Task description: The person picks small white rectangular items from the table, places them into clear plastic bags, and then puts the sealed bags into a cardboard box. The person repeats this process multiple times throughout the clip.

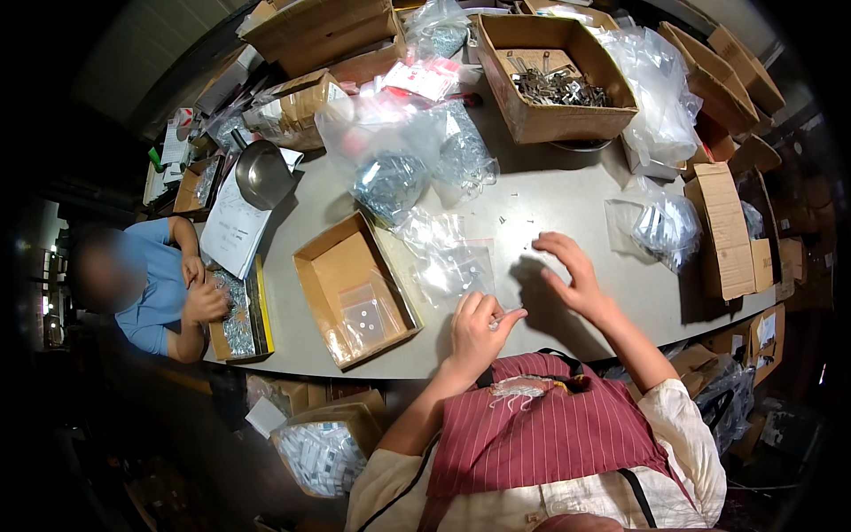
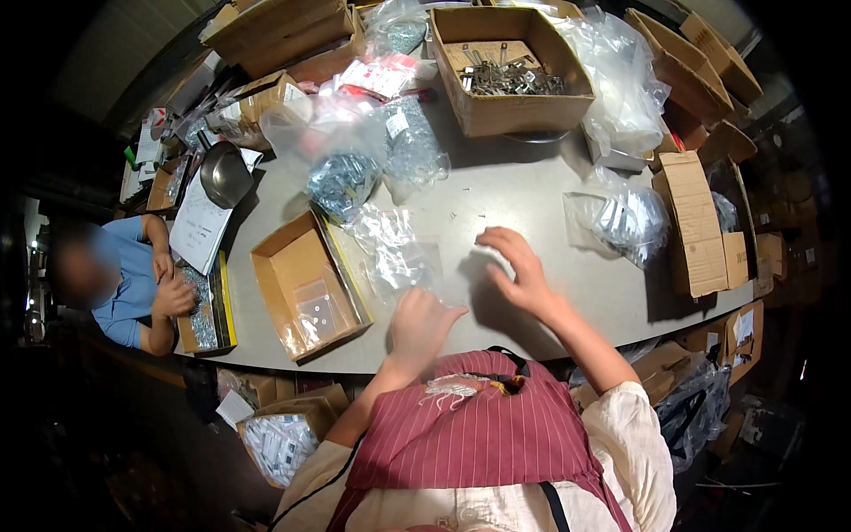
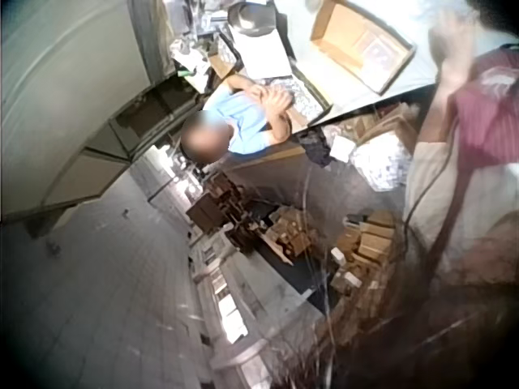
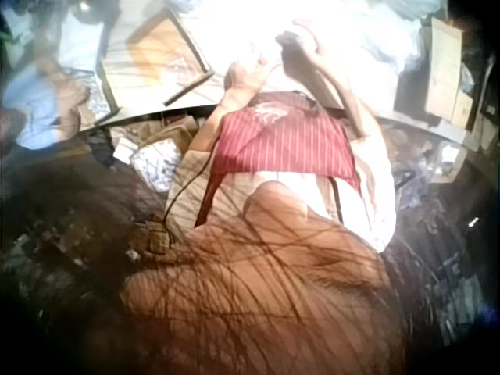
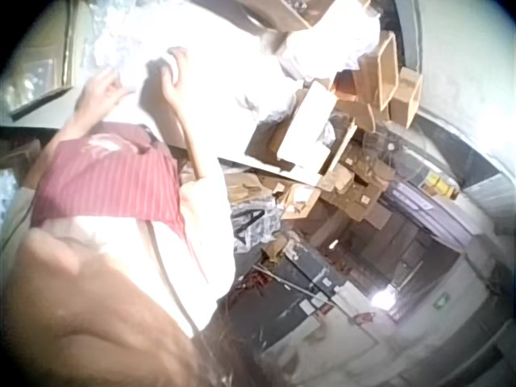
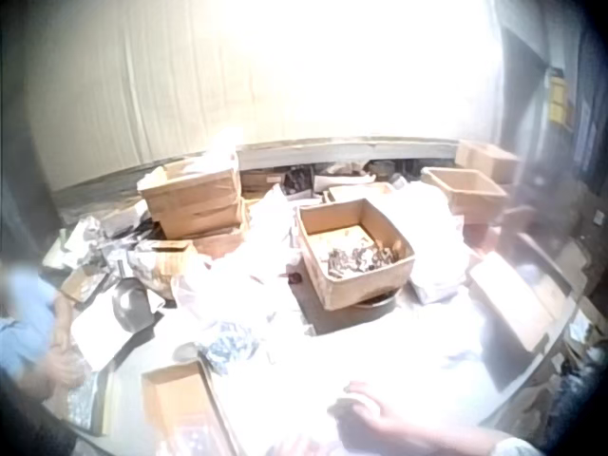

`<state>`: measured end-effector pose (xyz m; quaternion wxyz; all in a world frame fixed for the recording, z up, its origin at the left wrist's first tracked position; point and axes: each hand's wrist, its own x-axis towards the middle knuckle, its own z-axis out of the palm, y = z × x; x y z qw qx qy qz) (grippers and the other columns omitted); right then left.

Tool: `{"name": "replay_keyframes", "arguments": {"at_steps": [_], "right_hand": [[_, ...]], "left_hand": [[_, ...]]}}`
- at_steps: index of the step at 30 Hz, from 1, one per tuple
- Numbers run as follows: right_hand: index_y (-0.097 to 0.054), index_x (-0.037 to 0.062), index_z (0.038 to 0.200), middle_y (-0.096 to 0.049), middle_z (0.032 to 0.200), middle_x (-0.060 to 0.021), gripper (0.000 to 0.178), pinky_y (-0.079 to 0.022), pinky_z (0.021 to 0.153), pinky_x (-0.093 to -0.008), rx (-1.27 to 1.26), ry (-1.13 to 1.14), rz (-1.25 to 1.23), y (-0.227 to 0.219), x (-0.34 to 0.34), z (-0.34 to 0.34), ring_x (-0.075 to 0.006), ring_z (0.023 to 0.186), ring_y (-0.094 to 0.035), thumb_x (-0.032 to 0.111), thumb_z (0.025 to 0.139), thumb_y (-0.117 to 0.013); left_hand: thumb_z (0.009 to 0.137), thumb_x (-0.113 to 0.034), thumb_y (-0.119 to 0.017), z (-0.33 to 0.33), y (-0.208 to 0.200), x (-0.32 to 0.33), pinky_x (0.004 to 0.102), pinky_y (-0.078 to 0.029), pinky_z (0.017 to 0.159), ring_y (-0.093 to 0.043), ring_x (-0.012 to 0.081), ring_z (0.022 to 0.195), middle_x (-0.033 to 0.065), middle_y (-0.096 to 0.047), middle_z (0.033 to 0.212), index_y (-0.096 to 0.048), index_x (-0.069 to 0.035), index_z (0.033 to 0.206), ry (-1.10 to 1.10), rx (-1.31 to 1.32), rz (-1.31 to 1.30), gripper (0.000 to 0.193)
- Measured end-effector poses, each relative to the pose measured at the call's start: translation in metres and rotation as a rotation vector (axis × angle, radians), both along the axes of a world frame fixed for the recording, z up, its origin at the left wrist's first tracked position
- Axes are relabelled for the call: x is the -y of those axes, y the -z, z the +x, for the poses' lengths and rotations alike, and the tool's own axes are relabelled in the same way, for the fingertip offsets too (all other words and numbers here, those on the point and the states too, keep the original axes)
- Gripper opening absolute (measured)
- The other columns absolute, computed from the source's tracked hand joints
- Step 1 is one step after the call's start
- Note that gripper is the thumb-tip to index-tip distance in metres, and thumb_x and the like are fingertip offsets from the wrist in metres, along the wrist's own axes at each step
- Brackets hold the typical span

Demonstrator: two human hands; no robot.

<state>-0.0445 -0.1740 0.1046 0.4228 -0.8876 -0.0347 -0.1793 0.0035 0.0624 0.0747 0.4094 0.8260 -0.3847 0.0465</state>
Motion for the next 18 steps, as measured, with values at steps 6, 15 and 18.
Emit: {"name": "replay_keyframes", "arguments": {"at_steps": [6,15,18], "right_hand": [[-0.067,0.0050,0.116,-0.065,0.116,-0.0144,0.045,-0.025,0.122,-0.0604,-0.086,-0.244,-0.061,-0.021,-0.038,-0.042,-0.0342,0.129,-0.055,0.007,0.072,-0.060],[-0.069,0.0086,0.110,-0.066,0.110,-0.0122,0.040,-0.025,0.121,-0.0619,-0.177,-0.120,0.070,0.004,-0.029,-0.066,-0.0332,0.121,-0.058,0.010,0.072,-0.058],[-0.068,0.0065,0.111,-0.066,0.110,-0.0142,0.039,-0.041,0.111,-0.0538,-0.220,-0.063,0.136,0.010,-0.024,-0.071,-0.0347,0.113,-0.061,0.010,0.074,-0.057]], "left_hand": [[0.078,-0.015,-0.085,-0.011,0.005,0.002,0.0394,-0.053,0.068,-0.063,0.0275,0.074,0.0104,-0.060,0.084,-0.065,-0.002,0.086,0.107,-0.270,-0.002,0.025],[0.088,-0.015,-0.072,-0.031,-0.004,-0.004,0.0381,-0.051,0.080,-0.064,0.0262,0.086,0.0117,-0.065,0.090,-0.074,-0.007,0.114,0.265,-0.806,0.229,0.028],[0.087,-0.014,-0.073,-0.032,0.004,-0.002,0.0392,-0.051,0.079,-0.064,0.0283,0.086,0.0140,-0.063,0.092,-0.072,-0.009,0.120,0.272,-0.738,0.264,0.034]]}}
